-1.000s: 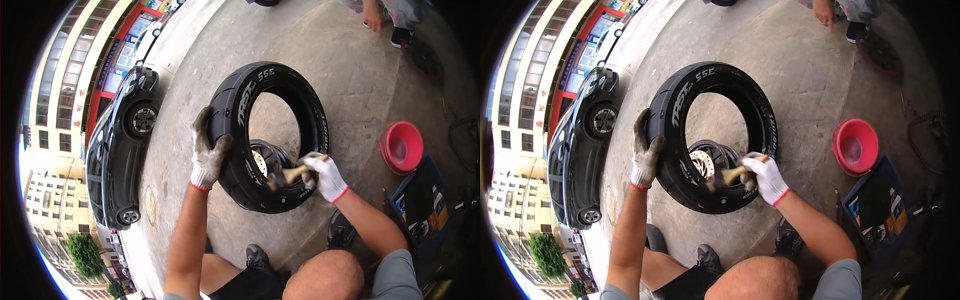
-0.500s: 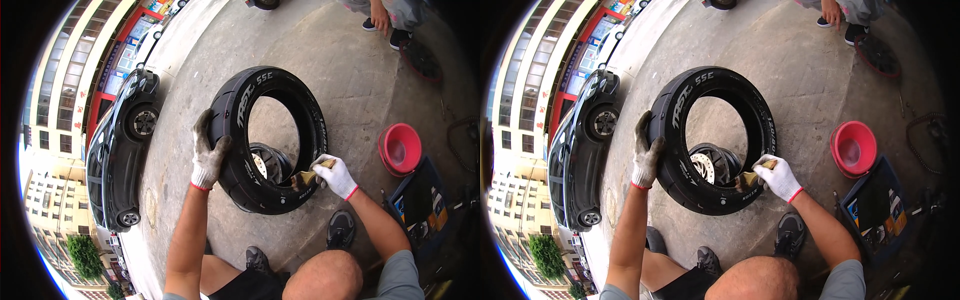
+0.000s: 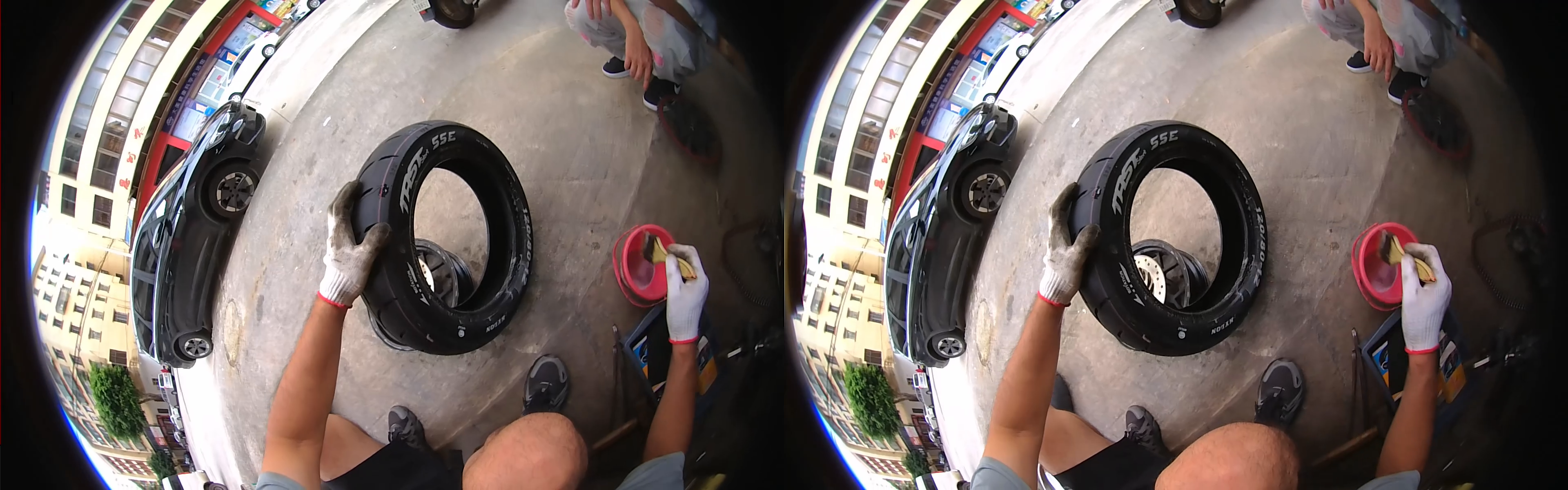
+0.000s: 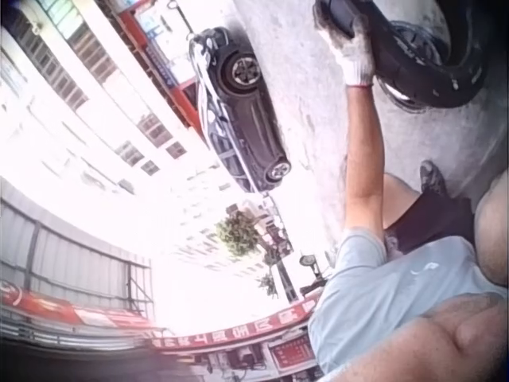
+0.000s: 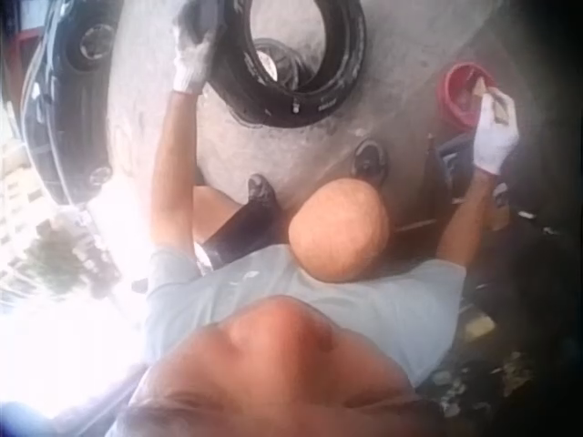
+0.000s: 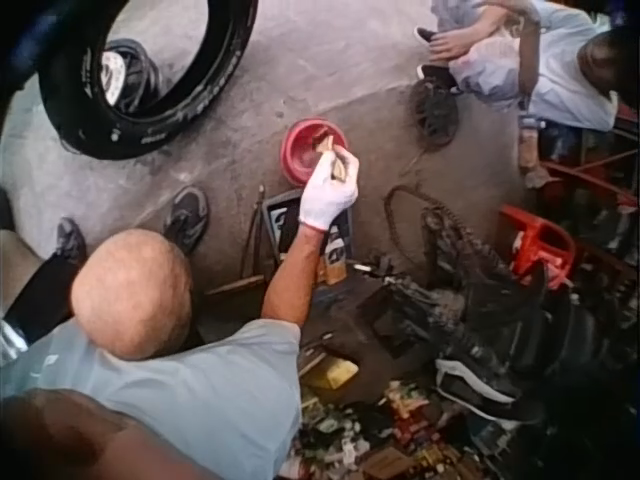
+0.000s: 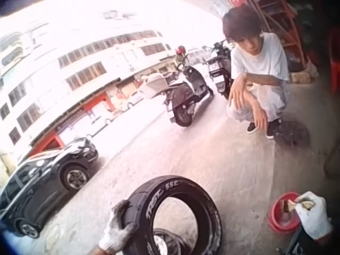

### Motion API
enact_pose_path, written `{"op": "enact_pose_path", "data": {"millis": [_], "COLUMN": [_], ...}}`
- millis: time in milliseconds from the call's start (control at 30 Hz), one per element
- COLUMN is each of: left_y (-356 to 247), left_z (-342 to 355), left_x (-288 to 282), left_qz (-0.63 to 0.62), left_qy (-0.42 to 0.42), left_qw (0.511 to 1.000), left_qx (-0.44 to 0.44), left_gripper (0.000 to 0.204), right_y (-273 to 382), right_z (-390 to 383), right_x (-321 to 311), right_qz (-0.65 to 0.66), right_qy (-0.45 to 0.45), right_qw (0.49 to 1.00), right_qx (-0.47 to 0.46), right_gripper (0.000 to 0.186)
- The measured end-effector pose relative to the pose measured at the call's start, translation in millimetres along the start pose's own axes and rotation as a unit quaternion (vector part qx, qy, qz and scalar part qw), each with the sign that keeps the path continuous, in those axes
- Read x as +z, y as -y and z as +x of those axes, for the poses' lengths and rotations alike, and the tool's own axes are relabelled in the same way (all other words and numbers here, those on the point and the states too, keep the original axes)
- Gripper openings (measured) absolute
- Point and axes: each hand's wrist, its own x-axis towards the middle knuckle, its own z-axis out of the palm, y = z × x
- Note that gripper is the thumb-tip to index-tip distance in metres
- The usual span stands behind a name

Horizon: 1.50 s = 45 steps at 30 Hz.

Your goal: Removing an old motorcycle tire from the rim and applying lubricant to prepare a new tire.

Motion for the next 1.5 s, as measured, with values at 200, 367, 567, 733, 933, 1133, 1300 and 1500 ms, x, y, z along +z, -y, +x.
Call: {"op": "enact_pose_path", "data": {"millis": [200,367,567,733,933,1133,1300,1500], "left_y": [6.6,6.4,9.0,3.6,-6.1,-10.1,-9.1,-11.7], "left_z": [0.9,0.1,0.4,1.2,-9.3,-12.3,-14.6,-18.9], "left_x": [1.7,1.2,2.8,2.1,4.3,4.6,8.1,8.5], "left_qz": [0.006,0.016,0.001,0.030,-0.007,-0.002,0.009,0.013], "left_qy": [0.003,0.000,-0.007,0.002,-0.010,-0.019,-0.025,-0.036], "left_qw": [1.000,1.000,1.000,0.999,1.000,1.000,0.999,0.999], "left_qx": [-0.008,-0.014,-0.012,-0.020,-0.007,0.022,0.022,0.011], "left_gripper": [0.084,0.085,0.086,0.087,0.087,0.087,0.087,0.086], "right_y": [-37.2,-52.8,-42.9,-21.4,28.0,74.1,69.2,79.6], "right_z": [-6.4,-7.5,-4.2,-10.8,-47.6,-101.7,-109.7,-107.2], "right_x": [-11.2,-2.4,2.2,16.3,91.8,159.2,167.2,168.4], "right_qz": [-0.222,-0.272,-0.257,-0.121,-0.018,0.107,0.128,0.104], "right_qy": [0.094,0.116,0.085,-0.006,0.112,0.247,0.339,0.335], "right_qw": [0.969,0.954,0.961,0.993,0.993,0.962,0.928,0.935], "right_qx": [0.059,0.049,0.055,0.015,0.008,0.045,0.092,0.057], "right_gripper": [0.010,0.016,0.026,0.025,0.023,0.017,0.018,0.018]}}
